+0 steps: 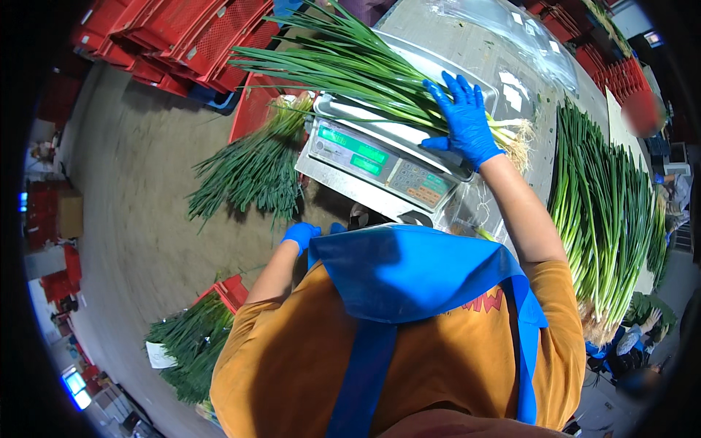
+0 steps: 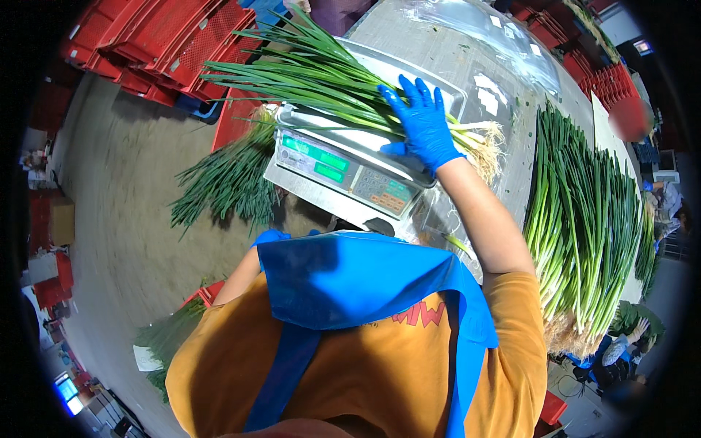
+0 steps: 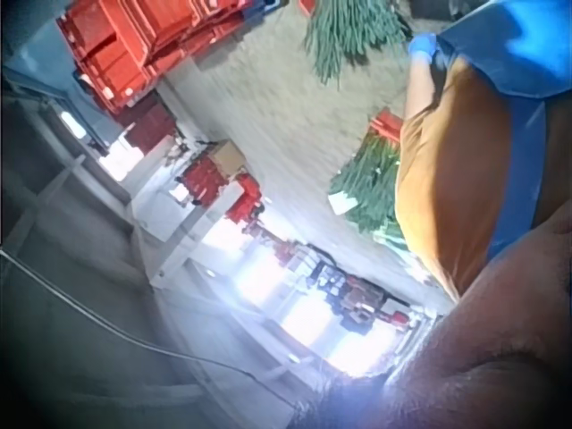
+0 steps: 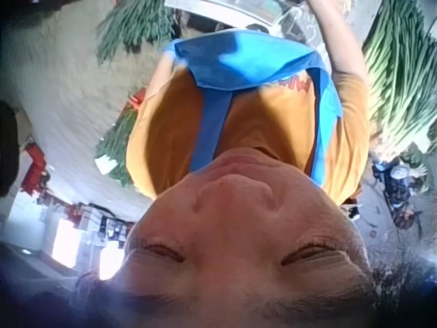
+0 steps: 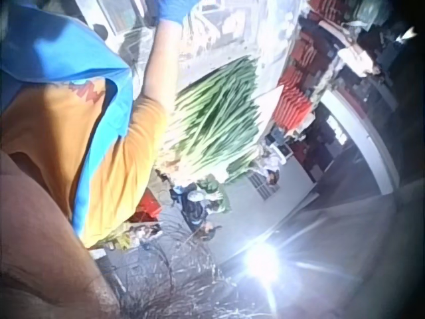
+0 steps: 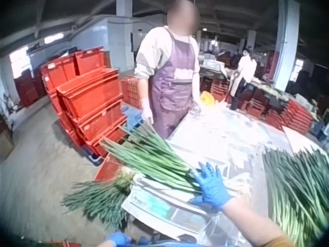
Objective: The person repeatedly gathers bundles of green onions, places them on a digital scale, and then removes them to a nearby red crate. The process is repeated continuously with multiple bundles.
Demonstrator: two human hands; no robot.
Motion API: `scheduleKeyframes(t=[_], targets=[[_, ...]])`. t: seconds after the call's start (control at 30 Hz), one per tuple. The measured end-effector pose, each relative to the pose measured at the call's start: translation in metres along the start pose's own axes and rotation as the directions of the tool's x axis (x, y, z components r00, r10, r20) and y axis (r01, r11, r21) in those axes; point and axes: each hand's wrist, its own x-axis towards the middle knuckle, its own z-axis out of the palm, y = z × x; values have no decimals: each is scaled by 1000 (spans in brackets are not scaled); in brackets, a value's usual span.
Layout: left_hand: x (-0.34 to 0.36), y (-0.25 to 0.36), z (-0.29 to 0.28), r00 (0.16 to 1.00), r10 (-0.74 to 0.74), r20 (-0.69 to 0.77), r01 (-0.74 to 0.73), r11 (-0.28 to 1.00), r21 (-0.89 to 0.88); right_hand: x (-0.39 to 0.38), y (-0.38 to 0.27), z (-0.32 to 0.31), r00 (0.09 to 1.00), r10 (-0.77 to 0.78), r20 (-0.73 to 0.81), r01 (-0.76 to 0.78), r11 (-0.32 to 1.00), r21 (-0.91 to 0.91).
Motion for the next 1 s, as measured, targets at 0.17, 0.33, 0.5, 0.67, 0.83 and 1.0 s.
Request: scheduleKeyframes(t=[0.17, 0.33, 0.5, 0.67, 0.83, 1.0], targets=[[4, -14, 11, 985, 105, -134, -100, 994, 44, -6, -9, -23, 966, 75, -248, -50, 993, 107], [-16, 22, -4, 998, 53, -25, -46, 975, 217, -93, 54, -39, 818, 375, -437, -345, 927, 148], [6, 40, -5, 1000, 12, -4, -11, 986, 166, -298, 177, -36, 607, 684, -405, -786, 591, -179], [18, 58, -6, 1000, 3, 10, -5, 980, 201, -486, 230, -80, 122, 942, -313, -860, -57, -507], [24, 84, -8, 998, 38, 44, -49, 963, 264, -585, 244, -93, -81, 990, -119, -876, -128, -465], [5, 76, -6, 997, 51, 58, -66, 956, 286, -488, 215, -115, 136, 988, -71, -965, 149, 218]])
